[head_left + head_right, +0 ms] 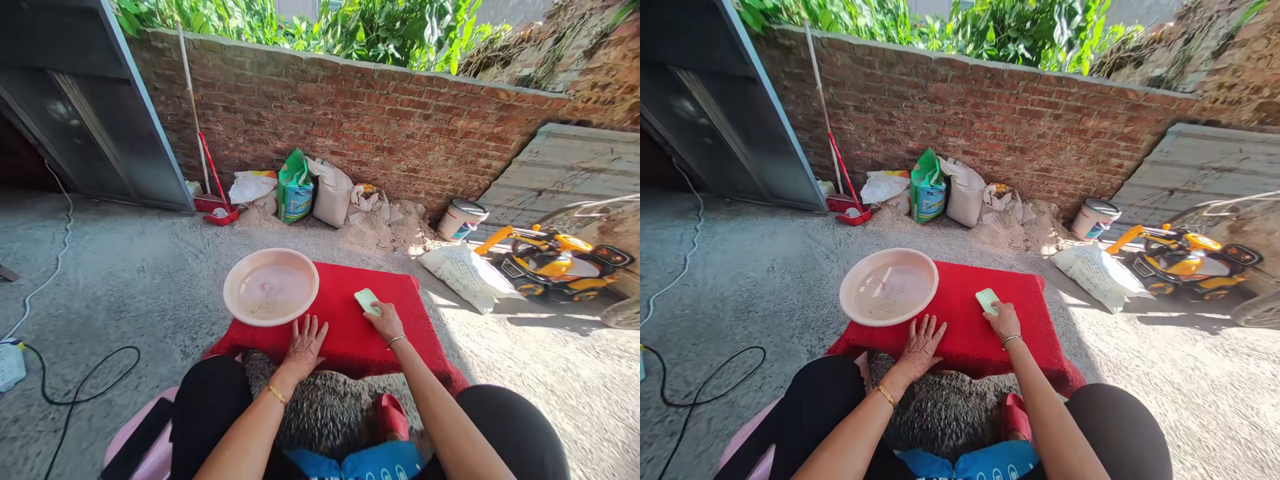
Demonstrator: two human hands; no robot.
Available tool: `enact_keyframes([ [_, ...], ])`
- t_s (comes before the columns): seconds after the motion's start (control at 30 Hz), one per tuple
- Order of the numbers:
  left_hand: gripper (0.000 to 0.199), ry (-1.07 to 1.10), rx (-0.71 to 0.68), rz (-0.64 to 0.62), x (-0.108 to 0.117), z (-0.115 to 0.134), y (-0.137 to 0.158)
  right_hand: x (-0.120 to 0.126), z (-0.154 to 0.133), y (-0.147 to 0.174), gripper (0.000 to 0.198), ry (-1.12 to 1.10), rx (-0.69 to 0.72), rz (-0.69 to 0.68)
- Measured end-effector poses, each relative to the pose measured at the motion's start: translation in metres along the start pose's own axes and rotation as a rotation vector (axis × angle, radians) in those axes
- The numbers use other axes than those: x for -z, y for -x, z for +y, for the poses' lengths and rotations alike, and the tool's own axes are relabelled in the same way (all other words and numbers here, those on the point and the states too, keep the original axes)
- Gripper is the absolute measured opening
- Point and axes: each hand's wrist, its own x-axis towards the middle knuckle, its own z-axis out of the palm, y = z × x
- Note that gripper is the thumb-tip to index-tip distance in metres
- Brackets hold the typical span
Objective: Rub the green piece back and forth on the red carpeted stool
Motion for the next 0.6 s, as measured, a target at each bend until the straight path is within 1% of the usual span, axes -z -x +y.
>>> enact_keyframes([
  [0.1, 0.088, 0.037, 0.020, -0.022, 0.000, 0.001, 0.001, 0.030, 0.066, 0.002, 0.047, 0.033, -0.210, 0.083],
  [0.17, 0.092, 0.074, 0.034, -0.037, 0.002, 0.000, 0.000, 0.049, 0.100, 0.006, 0.049, 0.041, -0.351, 0.111],
  [0.23, 0.097, 0.120, 0.020, -0.035, 0.007, -0.002, -0.003, 0.060, 0.117, 0.010, 0.051, 0.038, -0.435, 0.127],
  [0.27, 0.099, 0.139, 0.005, -0.027, 0.010, -0.003, -0.004, 0.062, 0.117, 0.011, 0.052, 0.034, -0.449, 0.134],
  [0.3, 0.101, 0.155, -0.011, -0.019, 0.012, -0.005, -0.006, 0.060, 0.113, 0.012, 0.052, 0.029, -0.442, 0.147],
  [0.37, 0.103, 0.173, -0.040, -0.019, 0.016, -0.008, -0.011, 0.048, 0.089, 0.010, 0.052, 0.011, -0.353, 0.163],
  [0.43, 0.103, 0.176, -0.070, -0.039, 0.017, -0.012, -0.014, 0.027, 0.050, 0.007, 0.049, -0.018, -0.192, 0.154],
  [0.5, 0.100, 0.166, -0.110, -0.042, 0.015, -0.015, -0.017, 0.005, 0.005, 0.003, 0.044, -0.047, -0.046, 0.118],
  [0.57, 0.097, 0.145, -0.141, -0.028, 0.011, -0.018, -0.017, -0.013, -0.036, 0.000, 0.040, -0.061, 0.068, 0.074],
  [0.6, 0.097, 0.136, -0.151, -0.020, 0.010, -0.019, -0.017, -0.020, -0.052, -0.002, 0.039, -0.057, 0.113, 0.054],
])
